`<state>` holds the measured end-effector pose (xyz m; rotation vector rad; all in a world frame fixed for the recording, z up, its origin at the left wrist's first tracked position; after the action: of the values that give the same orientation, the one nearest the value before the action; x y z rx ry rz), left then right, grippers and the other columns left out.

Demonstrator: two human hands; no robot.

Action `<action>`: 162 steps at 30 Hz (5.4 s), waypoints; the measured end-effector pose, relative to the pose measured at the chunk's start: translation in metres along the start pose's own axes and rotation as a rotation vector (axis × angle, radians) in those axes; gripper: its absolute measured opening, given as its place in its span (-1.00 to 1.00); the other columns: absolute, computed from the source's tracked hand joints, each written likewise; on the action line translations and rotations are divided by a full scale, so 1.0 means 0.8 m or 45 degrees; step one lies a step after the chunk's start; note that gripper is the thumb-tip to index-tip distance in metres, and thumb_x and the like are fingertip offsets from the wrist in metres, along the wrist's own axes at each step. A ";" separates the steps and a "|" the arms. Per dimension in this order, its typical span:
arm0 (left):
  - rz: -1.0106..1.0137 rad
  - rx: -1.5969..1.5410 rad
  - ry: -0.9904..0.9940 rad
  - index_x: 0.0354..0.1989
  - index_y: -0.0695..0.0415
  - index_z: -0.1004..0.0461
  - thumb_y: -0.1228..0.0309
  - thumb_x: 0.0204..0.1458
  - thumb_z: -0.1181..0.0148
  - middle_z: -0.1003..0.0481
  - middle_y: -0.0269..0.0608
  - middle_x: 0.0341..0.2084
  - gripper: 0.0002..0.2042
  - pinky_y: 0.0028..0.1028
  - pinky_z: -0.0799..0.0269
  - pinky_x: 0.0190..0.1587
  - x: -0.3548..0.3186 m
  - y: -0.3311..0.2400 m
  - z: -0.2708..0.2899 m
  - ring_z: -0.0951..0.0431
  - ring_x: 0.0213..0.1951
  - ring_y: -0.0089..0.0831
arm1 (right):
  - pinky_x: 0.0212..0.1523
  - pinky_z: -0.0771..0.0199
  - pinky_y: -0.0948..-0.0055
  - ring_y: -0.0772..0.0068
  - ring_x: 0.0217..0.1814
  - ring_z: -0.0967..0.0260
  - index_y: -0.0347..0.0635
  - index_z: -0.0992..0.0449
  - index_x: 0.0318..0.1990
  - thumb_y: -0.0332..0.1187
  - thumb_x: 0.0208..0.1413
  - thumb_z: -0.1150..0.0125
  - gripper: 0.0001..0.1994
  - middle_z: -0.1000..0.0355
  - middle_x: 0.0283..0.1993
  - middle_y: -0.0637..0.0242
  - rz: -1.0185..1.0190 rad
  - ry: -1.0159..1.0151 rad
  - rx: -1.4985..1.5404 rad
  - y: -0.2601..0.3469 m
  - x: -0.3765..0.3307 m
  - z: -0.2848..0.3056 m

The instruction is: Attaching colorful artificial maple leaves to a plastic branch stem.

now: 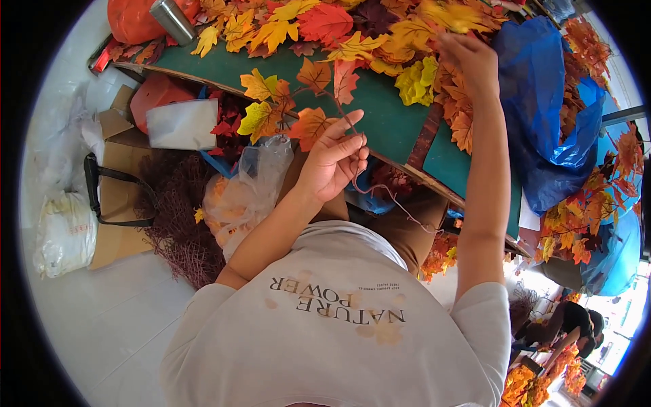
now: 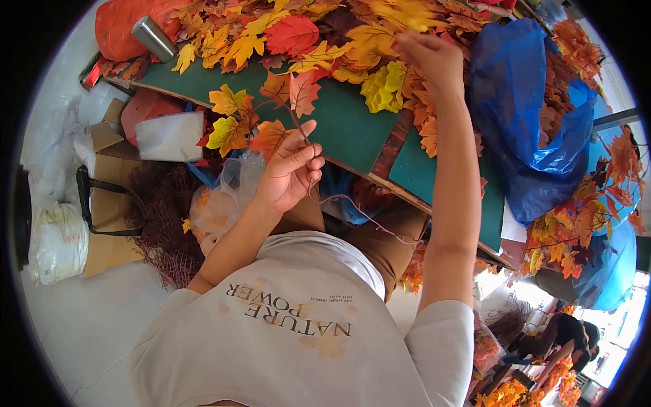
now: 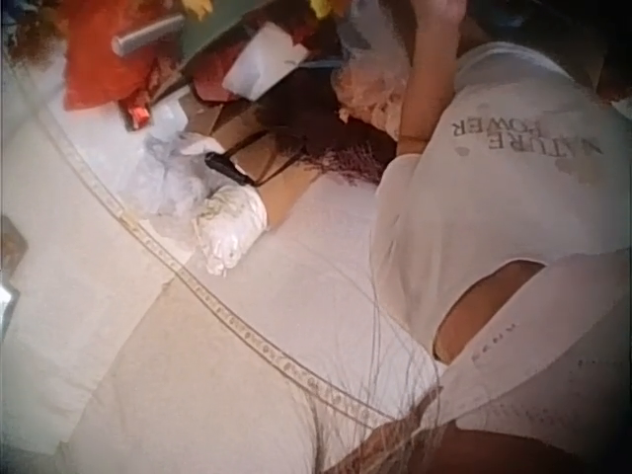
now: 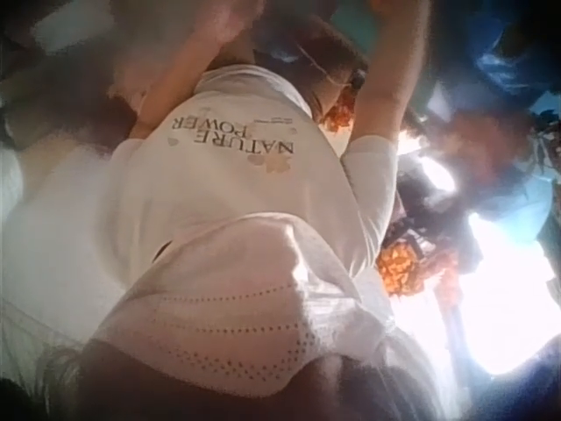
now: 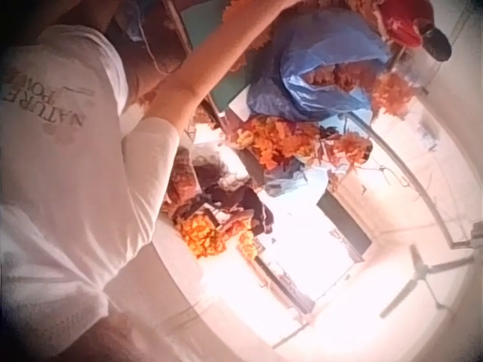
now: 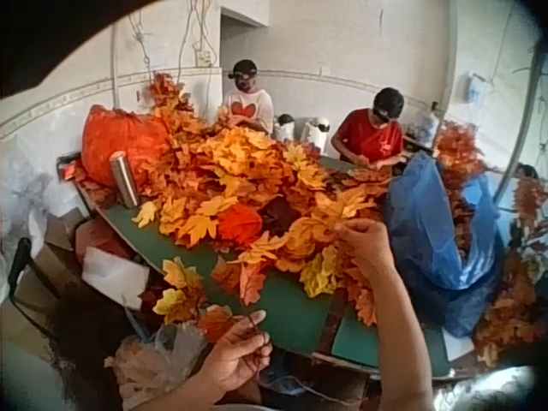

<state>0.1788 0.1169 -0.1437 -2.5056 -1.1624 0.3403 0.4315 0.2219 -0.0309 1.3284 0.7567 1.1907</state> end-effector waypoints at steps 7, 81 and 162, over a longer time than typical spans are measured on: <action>-0.058 0.329 -0.053 0.13 0.14 -0.26 0.58 0.05 -0.09 -0.43 -0.29 -0.45 -0.58 -0.53 -0.45 -0.42 0.010 0.006 -0.020 -0.47 -0.43 -0.51 | -0.08 -0.47 0.41 0.33 -0.22 -0.46 -0.36 -0.54 -0.38 -0.58 -0.07 -0.25 -0.93 -0.50 -0.27 0.14 -0.343 0.176 1.052 -0.068 -0.175 -0.071; -0.105 0.857 -0.017 0.03 0.35 -0.28 0.66 -0.03 -0.16 -0.45 -0.19 -0.48 -0.60 -0.54 -0.51 -0.45 0.006 0.068 -0.032 -0.49 -0.50 -0.54 | -0.51 -0.27 0.70 0.69 -0.52 -0.22 -0.13 -0.43 -0.22 -0.38 0.14 -0.10 -0.91 -0.43 -0.30 0.41 -0.192 -0.306 1.459 -0.113 -0.301 -0.092; -0.249 0.959 -0.015 -0.04 0.35 -0.38 0.64 0.04 -0.09 -0.42 -0.35 -0.46 -0.72 -0.68 -0.45 -0.31 -0.027 0.032 -0.027 -0.50 -0.42 -0.63 | -0.17 -0.42 0.52 0.53 -0.20 -0.39 -0.27 -0.41 -0.19 -0.61 -0.01 -0.21 -0.79 -0.42 -0.21 0.35 -0.218 -0.379 1.048 -0.110 -0.307 -0.106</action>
<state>0.1901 0.0804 -0.1330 -1.7277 -1.0194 0.6057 0.3017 0.0320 -0.1797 2.0013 1.1705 0.5136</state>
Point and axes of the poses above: each hand's wrist, its own x-axis towards the middle knuckle, its own z-axis out of the back of the hand, y = z × x, the point moved 6 cm from there along x, towards the middle knuckle
